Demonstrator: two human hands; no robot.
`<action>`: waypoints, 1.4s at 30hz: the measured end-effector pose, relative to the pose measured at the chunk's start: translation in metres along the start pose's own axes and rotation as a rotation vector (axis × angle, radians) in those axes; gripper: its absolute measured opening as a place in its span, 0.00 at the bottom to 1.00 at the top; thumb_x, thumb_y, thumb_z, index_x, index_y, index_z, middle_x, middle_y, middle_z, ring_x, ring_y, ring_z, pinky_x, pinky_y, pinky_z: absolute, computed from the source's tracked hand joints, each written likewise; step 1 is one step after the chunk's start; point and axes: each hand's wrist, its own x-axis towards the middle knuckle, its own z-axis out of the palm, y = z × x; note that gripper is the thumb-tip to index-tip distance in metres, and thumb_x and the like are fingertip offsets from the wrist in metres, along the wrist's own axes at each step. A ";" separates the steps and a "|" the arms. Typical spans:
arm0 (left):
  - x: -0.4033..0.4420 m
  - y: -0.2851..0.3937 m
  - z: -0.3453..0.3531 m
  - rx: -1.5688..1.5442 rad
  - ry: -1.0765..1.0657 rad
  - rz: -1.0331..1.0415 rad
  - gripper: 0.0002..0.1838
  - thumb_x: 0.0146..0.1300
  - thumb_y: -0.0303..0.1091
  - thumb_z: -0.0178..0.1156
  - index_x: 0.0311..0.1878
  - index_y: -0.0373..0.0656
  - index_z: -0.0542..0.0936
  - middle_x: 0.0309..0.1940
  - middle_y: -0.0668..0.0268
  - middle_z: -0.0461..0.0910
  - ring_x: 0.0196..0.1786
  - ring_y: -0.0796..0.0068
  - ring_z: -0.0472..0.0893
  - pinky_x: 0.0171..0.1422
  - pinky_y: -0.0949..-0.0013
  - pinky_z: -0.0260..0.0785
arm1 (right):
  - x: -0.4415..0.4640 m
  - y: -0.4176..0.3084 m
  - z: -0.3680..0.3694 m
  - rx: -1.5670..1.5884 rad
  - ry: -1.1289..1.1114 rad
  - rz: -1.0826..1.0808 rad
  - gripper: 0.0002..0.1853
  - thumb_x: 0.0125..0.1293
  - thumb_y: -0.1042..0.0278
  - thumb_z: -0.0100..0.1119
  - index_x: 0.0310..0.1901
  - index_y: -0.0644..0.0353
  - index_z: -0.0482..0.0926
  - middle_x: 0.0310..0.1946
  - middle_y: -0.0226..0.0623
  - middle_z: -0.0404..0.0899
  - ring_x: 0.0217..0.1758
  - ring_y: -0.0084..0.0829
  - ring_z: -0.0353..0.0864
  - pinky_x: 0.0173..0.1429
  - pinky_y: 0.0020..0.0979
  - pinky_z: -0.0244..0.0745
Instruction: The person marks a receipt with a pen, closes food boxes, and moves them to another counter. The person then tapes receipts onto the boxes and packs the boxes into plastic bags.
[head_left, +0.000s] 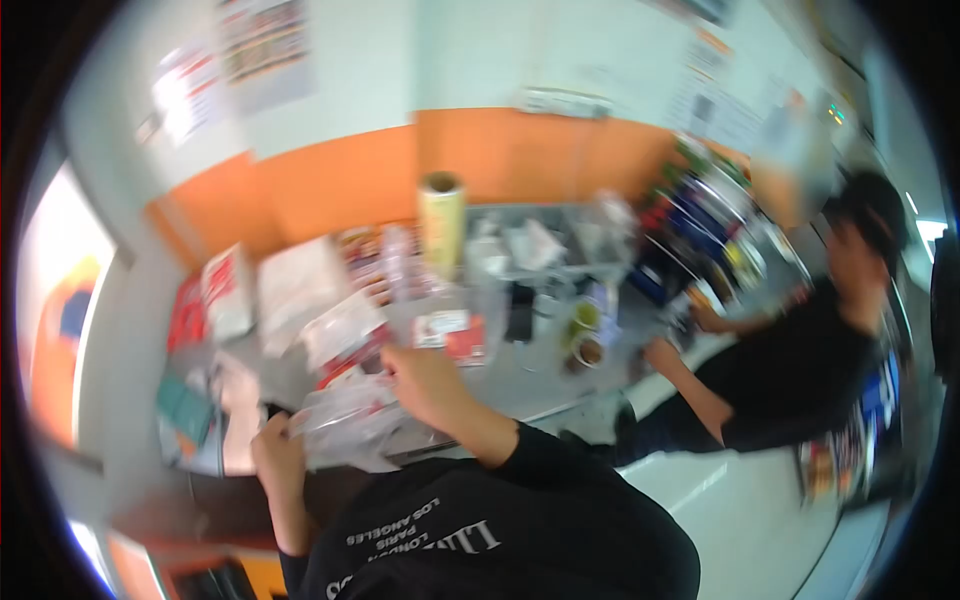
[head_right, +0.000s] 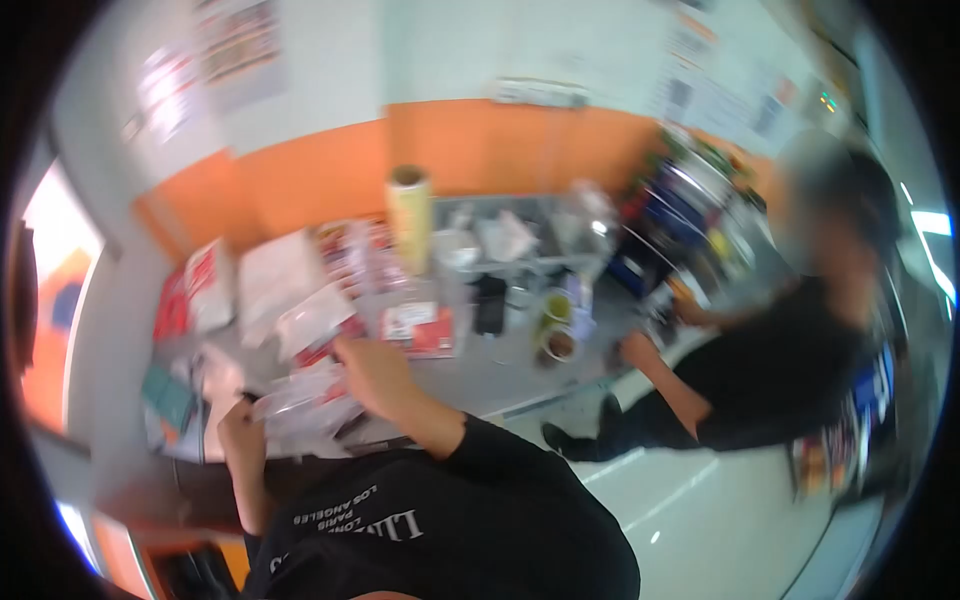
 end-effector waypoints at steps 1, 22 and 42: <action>0.009 0.000 0.004 -0.028 0.045 0.018 0.14 0.66 0.29 0.59 0.27 0.32 0.70 0.19 0.47 0.60 0.23 0.61 0.57 0.28 0.54 0.54 | -0.004 0.009 -0.014 -0.030 0.072 0.055 0.07 0.60 0.74 0.60 0.40 0.57 0.76 0.28 0.49 0.81 0.35 0.53 0.84 0.38 0.49 0.75; 0.004 0.083 0.124 -0.353 -0.808 0.312 0.21 0.51 0.17 0.55 0.51 0.40 0.75 0.37 0.64 0.81 0.33 0.71 0.81 0.38 0.66 0.75 | -0.099 0.046 -0.065 0.922 0.351 0.474 0.18 0.57 0.86 0.53 0.51 0.61 0.74 0.39 0.30 0.76 0.37 0.20 0.77 0.36 0.24 0.74; 0.020 0.062 0.152 -0.436 -0.922 0.232 0.25 0.60 0.23 0.54 0.63 0.34 0.76 0.52 0.56 0.83 0.53 0.65 0.83 0.59 0.63 0.75 | -0.130 0.065 -0.075 0.160 0.343 0.530 0.21 0.55 0.68 0.71 0.48 0.62 0.73 0.37 0.43 0.81 0.40 0.41 0.83 0.47 0.37 0.77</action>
